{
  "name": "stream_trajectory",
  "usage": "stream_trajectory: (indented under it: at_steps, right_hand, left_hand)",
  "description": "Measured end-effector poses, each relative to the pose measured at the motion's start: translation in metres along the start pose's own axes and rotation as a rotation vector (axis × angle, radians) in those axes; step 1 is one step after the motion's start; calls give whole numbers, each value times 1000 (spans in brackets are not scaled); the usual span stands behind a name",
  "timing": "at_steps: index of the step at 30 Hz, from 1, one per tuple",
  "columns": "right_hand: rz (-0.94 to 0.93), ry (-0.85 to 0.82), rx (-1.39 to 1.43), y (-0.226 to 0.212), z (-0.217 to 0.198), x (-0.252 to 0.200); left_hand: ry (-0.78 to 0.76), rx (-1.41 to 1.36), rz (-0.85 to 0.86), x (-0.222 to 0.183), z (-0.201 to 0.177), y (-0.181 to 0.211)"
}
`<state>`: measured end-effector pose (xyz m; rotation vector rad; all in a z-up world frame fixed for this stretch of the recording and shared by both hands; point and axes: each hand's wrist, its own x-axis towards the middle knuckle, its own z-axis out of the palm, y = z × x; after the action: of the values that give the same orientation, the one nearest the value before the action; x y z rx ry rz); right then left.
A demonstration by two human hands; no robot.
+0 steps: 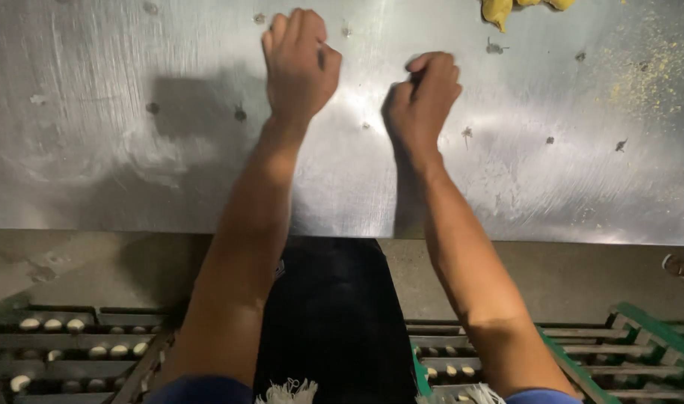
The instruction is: Manually shaping small portions of dough into uniform balls on a metal workbench.
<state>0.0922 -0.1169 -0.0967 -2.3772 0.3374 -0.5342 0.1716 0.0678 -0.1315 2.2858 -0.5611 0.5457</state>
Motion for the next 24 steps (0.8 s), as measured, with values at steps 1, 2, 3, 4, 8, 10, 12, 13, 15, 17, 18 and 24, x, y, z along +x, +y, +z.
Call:
stream_trajectory:
  at_steps: [1,2,3,4,8,10,12,13,15,17,18,24]
  right_hand:
    - [-3,5,1,-5,-3,-6]
    - [-24,-54,-6,-11,-6,-13]
    - [-40,-120,-17,-17,-11,-23]
    - [-38,-122,-20,-16,-17,-34]
    - [-145,-240,-26,-15,-47,-75]
    - [-186,-285,-66,-2,-70,-99]
    - [-231,-301,-141,18,-91,-118]
    - [-235,-300,-137,29,-97,-117]
    - [-266,-262,-190,52,-109,-110]
    - [-282,-233,-238,62,-109,-90]
    - [-293,-206,-286,69,-108,-81]
    - [-145,-68,-177,80,-63,-17]
  left_hand:
    - [4,0,4,-1,1,10]
    - [-10,-19,-11,-2,2,20]
    - [-29,-40,-33,-7,1,32]
    - [-31,-42,-36,-18,-3,45]
    - [-205,-57,-41,-53,-38,82]
    - [-292,-52,-30,-82,-56,78]
    - [-436,46,57,-115,-67,54]
    - [-433,51,57,-116,-78,43]
    - [-536,112,-9,-115,-95,18]
    - [-482,168,22,-91,-102,-4]
    - [-432,221,52,-81,-104,-14]
    - [-148,101,60,-21,-48,-27]
